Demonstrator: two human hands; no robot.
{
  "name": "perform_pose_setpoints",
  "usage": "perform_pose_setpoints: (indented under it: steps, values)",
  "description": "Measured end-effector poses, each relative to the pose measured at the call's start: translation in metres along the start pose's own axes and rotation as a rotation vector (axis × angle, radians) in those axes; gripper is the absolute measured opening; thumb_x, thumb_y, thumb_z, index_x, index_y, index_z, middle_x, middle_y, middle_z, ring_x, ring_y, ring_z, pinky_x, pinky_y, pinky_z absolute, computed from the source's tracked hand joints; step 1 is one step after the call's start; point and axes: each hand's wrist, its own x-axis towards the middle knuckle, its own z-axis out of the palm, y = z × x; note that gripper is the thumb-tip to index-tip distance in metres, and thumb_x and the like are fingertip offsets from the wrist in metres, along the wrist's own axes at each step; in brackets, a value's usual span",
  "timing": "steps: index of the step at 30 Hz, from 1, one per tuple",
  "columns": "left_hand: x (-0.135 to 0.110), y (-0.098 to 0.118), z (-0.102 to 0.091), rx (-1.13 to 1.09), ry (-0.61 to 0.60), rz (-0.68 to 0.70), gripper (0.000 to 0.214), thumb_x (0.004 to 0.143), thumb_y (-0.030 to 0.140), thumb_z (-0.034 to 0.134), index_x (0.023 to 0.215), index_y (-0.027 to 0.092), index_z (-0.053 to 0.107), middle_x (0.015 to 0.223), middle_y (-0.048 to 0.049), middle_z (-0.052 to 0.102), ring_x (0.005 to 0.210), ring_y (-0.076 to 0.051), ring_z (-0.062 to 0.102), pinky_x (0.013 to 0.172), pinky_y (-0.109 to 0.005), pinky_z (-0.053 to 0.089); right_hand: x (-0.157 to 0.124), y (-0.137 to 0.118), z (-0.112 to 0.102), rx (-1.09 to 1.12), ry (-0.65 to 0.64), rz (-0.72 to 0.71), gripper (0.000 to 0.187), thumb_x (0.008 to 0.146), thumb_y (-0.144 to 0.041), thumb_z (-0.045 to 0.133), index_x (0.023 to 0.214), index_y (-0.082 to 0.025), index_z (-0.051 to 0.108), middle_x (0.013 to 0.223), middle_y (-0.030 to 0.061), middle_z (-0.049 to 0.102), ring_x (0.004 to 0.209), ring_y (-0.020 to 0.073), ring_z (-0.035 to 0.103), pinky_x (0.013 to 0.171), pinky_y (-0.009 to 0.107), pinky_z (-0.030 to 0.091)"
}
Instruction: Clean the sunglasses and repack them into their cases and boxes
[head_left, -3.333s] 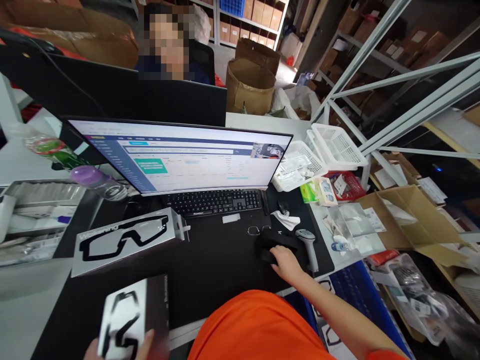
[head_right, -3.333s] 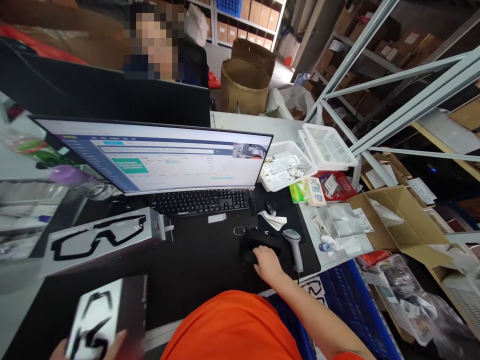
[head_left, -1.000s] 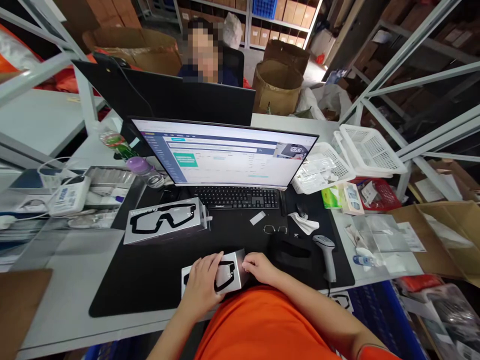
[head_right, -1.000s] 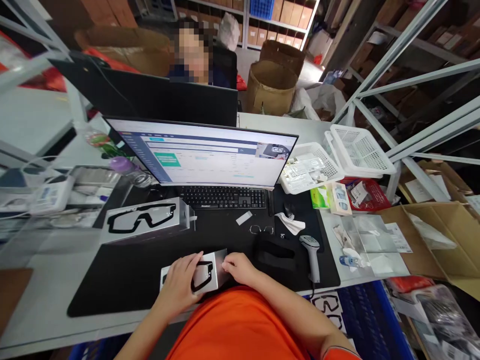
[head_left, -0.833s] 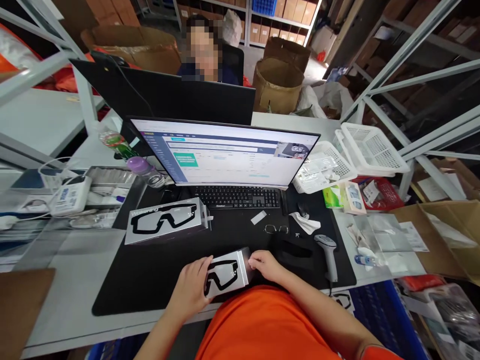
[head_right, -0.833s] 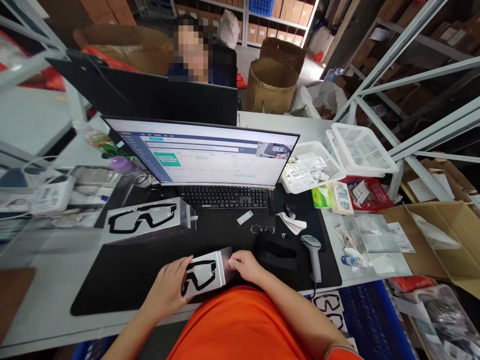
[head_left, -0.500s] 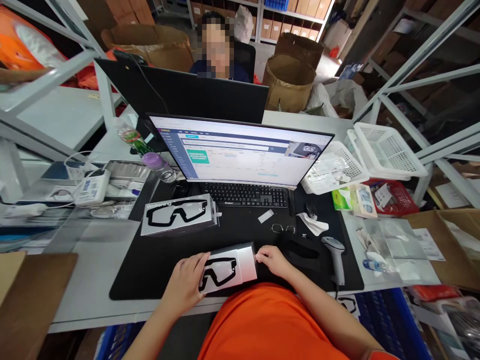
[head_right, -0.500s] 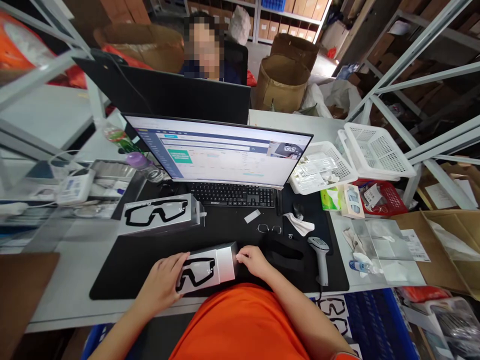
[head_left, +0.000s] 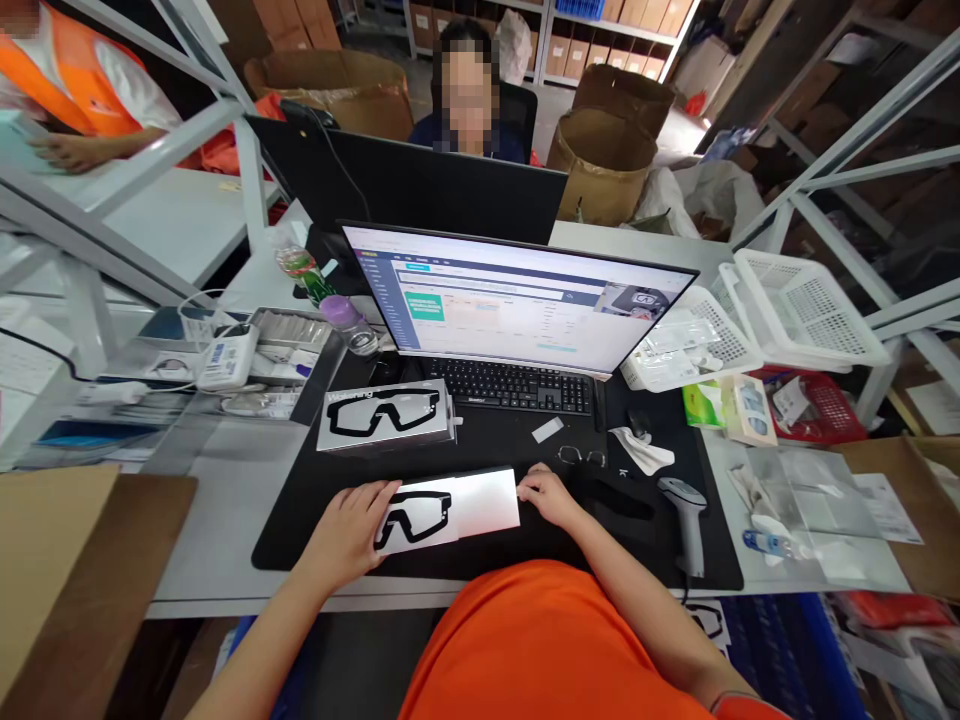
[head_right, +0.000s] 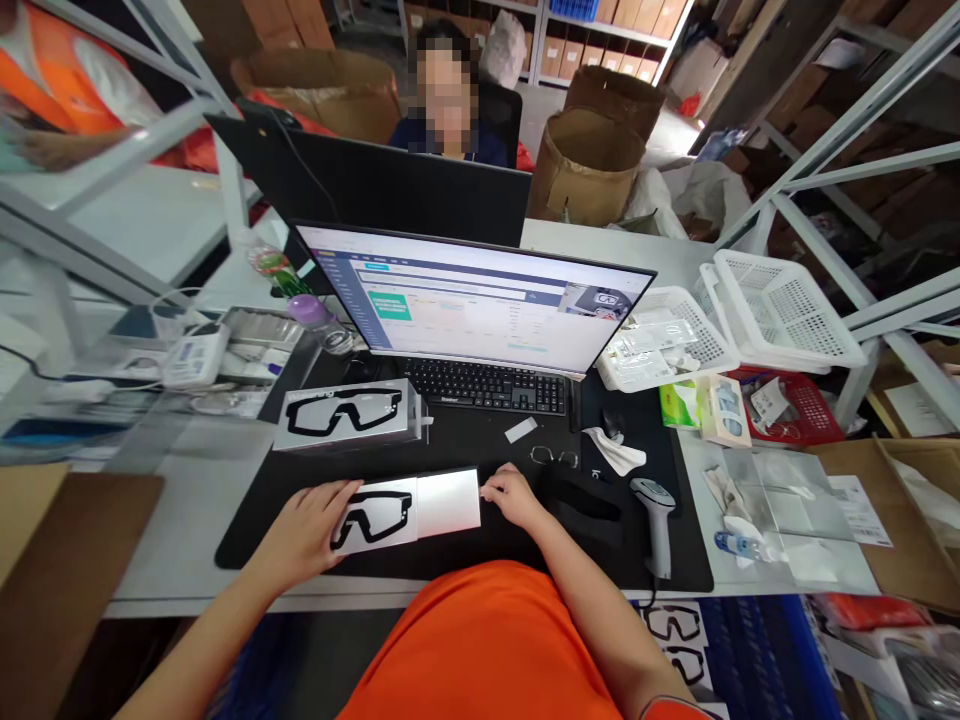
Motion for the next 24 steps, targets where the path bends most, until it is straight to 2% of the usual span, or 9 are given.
perform_pose_setpoints:
  steps: [6, 9, 11, 14, 18, 21, 24]
  values:
    - [-0.006, -0.013, 0.007, 0.001, -0.016, -0.025, 0.088, 0.062, 0.021, 0.077, 0.145, 0.019, 0.047, 0.141, -0.0149, 0.057, 0.128, -0.032, 0.053, 0.107, -0.044, 0.036, 0.001, 0.005, -0.011, -0.06, -0.024, 0.03, 0.025, 0.086, -0.018, 0.064, 0.062, -0.022, 0.069, 0.071, 0.0039, 0.07, 0.094, 0.0236, 0.055, 0.085, 0.033, 0.044]
    - [-0.009, -0.016, 0.011, -0.004, -0.023, -0.026, 0.088, 0.063, 0.022, 0.076, 0.145, 0.017, 0.046, 0.14, -0.016, 0.058, 0.128, -0.032, 0.053, 0.107, -0.044, 0.036, 0.0, 0.013, -0.014, -0.083, -0.043, 0.071, 0.028, 0.089, -0.022, 0.064, 0.061, -0.02, 0.066, 0.074, 0.0038, 0.071, 0.095, 0.0229, 0.059, 0.088, 0.036, 0.046]
    - [-0.013, -0.02, 0.013, -0.008, -0.026, -0.027, 0.088, 0.063, 0.023, 0.075, 0.145, 0.017, 0.046, 0.141, -0.0157, 0.058, 0.128, -0.032, 0.053, 0.108, -0.044, 0.036, 0.001, 0.021, -0.015, -0.088, -0.074, 0.1, 0.027, 0.093, -0.029, 0.065, 0.068, -0.018, 0.066, 0.078, 0.0025, 0.07, 0.091, 0.0205, 0.063, 0.089, 0.038, 0.049]
    - [-0.027, -0.036, 0.015, -0.013, -0.03, -0.036, 0.087, 0.063, 0.026, 0.072, 0.145, 0.018, 0.045, 0.141, -0.0147, 0.058, 0.129, -0.032, 0.053, 0.109, -0.043, 0.036, 0.002, 0.03, -0.017, -0.088, -0.127, 0.143, 0.027, 0.097, -0.039, 0.064, 0.087, -0.014, 0.067, 0.087, 0.0012, 0.069, 0.081, 0.0165, 0.066, 0.081, 0.036, 0.055]
    - [-0.054, -0.072, 0.021, 0.013, -0.016, -0.134, 0.083, 0.067, 0.033, 0.065, 0.145, 0.013, 0.044, 0.138, -0.0216, 0.058, 0.127, -0.038, 0.055, 0.105, -0.048, 0.04, 0.004, 0.036, -0.018, -0.099, -0.144, 0.16, 0.027, 0.099, -0.04, 0.063, 0.104, -0.013, 0.066, 0.099, 0.0034, 0.069, 0.084, 0.0172, 0.067, 0.077, 0.035, 0.058]
    - [-0.068, -0.088, 0.031, 0.015, -0.008, -0.208, 0.088, 0.068, 0.037, 0.061, 0.148, 0.009, 0.039, 0.137, -0.0231, 0.058, 0.124, -0.039, 0.056, 0.103, -0.049, 0.042, 0.004, 0.034, -0.012, -0.115, -0.147, 0.14, 0.024, 0.099, -0.037, 0.063, 0.104, -0.014, 0.067, 0.1, 0.0039, 0.069, 0.087, 0.0173, 0.068, 0.08, 0.037, 0.058]
    - [-0.077, -0.091, 0.045, -0.008, 0.024, -0.255, 0.093, 0.067, 0.039, 0.06, 0.153, 0.012, 0.033, 0.147, -0.0216, 0.05, 0.133, -0.039, 0.049, 0.112, -0.055, 0.034, 0.004, 0.029, -0.004, -0.147, -0.121, 0.126, 0.019, 0.097, -0.032, 0.065, 0.097, -0.014, 0.067, 0.095, 0.0029, 0.069, 0.088, 0.017, 0.067, 0.083, 0.038, 0.058]
